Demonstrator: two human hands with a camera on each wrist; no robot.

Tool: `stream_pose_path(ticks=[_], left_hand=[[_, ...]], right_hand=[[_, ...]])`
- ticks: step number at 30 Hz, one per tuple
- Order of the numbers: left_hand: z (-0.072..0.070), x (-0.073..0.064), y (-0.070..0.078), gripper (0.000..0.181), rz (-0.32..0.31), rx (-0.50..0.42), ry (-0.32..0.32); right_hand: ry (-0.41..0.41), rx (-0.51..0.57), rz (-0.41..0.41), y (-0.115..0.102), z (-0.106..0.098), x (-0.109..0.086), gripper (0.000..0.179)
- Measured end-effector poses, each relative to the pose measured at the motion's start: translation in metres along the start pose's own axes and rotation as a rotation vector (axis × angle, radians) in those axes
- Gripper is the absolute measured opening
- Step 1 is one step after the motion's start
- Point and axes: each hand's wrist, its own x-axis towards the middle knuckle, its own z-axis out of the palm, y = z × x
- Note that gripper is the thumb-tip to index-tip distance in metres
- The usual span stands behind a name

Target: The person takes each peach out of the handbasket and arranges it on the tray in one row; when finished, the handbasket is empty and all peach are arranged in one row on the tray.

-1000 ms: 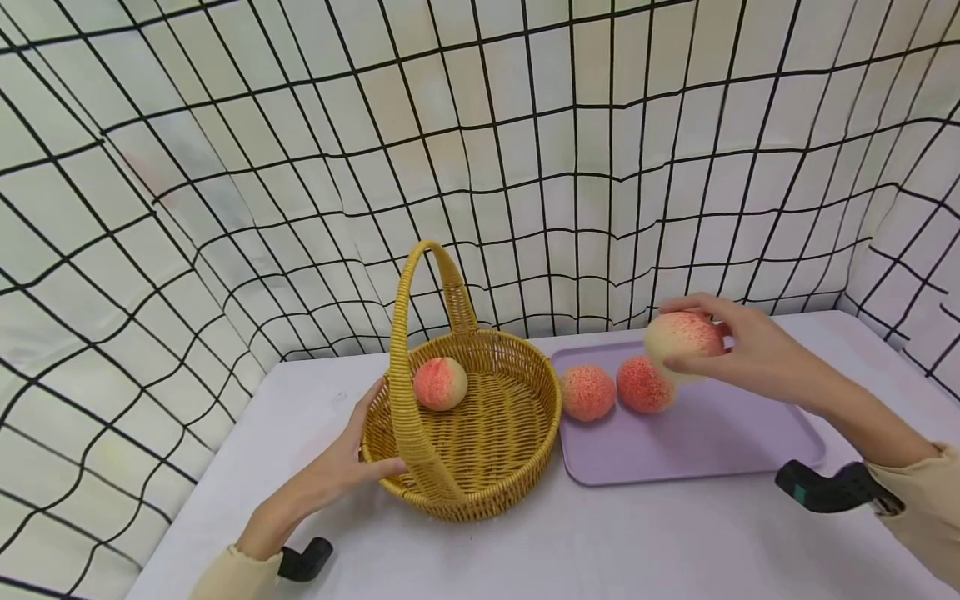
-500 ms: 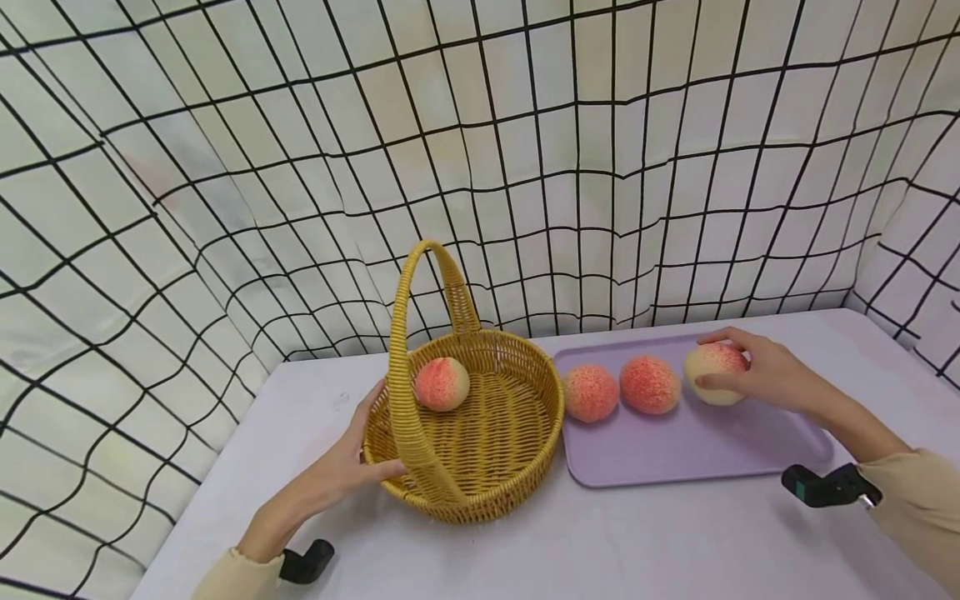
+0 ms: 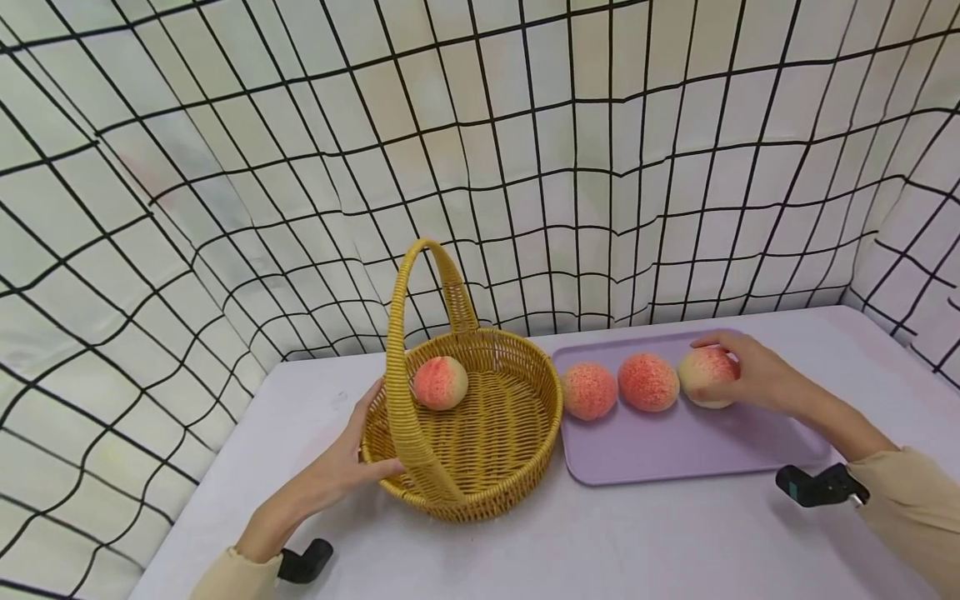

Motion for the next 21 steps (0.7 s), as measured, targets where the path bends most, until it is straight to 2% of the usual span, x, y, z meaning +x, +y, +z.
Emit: stream_pose_path(ticks=[4,7,12,21], left_hand=[[0.000,-0.001,0.001,0.128,0.008,0.013,-0.001],[-0.001,-0.001,0.001,0.127,0.015,0.012,-0.001],[-0.001,0.000,0.000,0.127,0.011,0.009,-0.002],[0.000,0.001,-0.001,0.127,0.001,0.002,0.002]], right_hand=[[0.048,-0.034,-0.100,0.001,0.003,-0.002,0.077],[0.085,-0.057,-0.139,0.001,0.006,-0.003,0.078],[0.112,-0.055,-0.149,0.001,0.010,0.000,0.075],[0.107,-0.065,-0.129,-0.002,0.012,0.004,0.075]])
